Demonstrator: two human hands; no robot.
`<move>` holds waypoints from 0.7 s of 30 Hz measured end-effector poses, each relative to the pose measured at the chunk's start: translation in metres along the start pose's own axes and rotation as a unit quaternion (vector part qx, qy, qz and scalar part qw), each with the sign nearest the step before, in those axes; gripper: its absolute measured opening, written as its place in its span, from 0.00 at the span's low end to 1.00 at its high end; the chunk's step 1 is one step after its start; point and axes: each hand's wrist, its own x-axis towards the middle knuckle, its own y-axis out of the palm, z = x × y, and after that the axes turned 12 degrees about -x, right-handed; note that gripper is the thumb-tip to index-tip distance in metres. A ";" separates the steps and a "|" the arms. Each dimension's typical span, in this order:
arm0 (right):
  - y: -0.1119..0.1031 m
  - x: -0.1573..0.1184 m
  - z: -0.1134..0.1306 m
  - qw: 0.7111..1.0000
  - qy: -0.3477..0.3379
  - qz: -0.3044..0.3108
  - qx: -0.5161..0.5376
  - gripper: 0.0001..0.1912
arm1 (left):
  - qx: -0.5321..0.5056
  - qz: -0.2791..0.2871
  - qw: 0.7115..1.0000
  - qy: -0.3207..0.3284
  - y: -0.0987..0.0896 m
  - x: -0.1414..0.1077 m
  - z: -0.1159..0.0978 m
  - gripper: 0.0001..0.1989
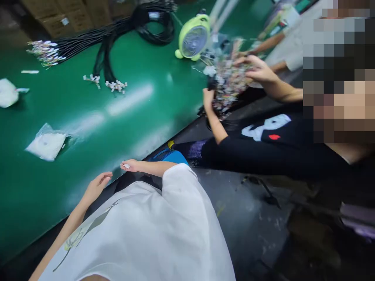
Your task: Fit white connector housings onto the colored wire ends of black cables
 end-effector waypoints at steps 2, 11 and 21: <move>0.014 0.003 0.006 1.000 0.022 0.003 -0.009 0.10 | -0.001 -0.067 0.998 -0.017 -0.018 -0.003 0.005 0.20; 0.115 0.091 0.099 0.996 -0.034 0.030 -0.081 0.09 | 0.128 -0.312 0.939 -0.062 -0.179 0.101 0.034 0.20; 0.263 0.179 0.180 0.970 -0.035 0.092 -0.221 0.11 | 0.217 -0.156 0.962 -0.049 -0.248 0.196 0.084 0.16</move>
